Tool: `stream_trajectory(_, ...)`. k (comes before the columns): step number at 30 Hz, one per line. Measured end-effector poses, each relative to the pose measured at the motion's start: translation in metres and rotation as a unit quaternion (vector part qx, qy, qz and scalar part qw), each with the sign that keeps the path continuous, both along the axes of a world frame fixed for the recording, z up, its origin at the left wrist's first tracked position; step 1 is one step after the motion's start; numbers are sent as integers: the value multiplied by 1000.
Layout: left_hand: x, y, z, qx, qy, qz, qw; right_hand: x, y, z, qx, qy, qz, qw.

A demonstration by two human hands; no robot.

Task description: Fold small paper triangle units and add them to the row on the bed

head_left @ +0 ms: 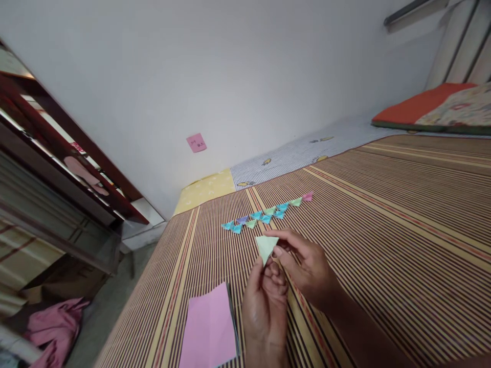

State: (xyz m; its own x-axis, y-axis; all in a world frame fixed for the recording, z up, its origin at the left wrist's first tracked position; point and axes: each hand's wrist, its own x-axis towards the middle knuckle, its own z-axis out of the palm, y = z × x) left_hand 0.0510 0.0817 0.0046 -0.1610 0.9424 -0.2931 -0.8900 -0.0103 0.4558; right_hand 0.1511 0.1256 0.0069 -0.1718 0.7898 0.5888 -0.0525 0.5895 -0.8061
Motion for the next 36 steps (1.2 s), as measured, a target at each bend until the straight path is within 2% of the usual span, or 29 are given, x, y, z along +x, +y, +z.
stream_trajectory(4, 1, -2, -2, 27, 49, 55, 997, 2, 0, 2, 3, 20, -11, 1000)
stream_trajectory(9, 2, 0, -3, 18, 17, 20, 999, 4, 1, 3, -11, 29, 0, 1000)
stream_trajectory(18, 2, 0, -1, -15, 12, 42, 999, 3, 0, 2, -1, 16, -17, 1000)
stream_trajectory(22, 8, -3, 1, 20, 107, 76, 991, 3, 0, 3, -37, 26, -18, 999)
stream_trajectory(25, 13, -7, -1, 52, 207, 60, 975, 0, -1, 6, -115, 66, 39, 990)
stream_trajectory(27, 13, -9, -3, 50, 287, 48, 955, -3, -2, 6, -130, 59, 51, 988)
stream_trajectory(29, 12, -11, -2, 37, 373, 69, 925, -6, -1, 5, -88, 19, 1, 996)
stream_trajectory(32, 9, -12, 5, 30, 459, 126, 879, -8, 2, -1, 27, -36, -100, 994)
stream_trajectory(34, 9, -13, 11, 36, 483, 117, 867, -9, 4, -5, 76, -53, -112, 989)
stream_trajectory(36, 9, -13, 14, 34, 498, 100, 861, -9, 5, -8, 94, -68, -92, 989)
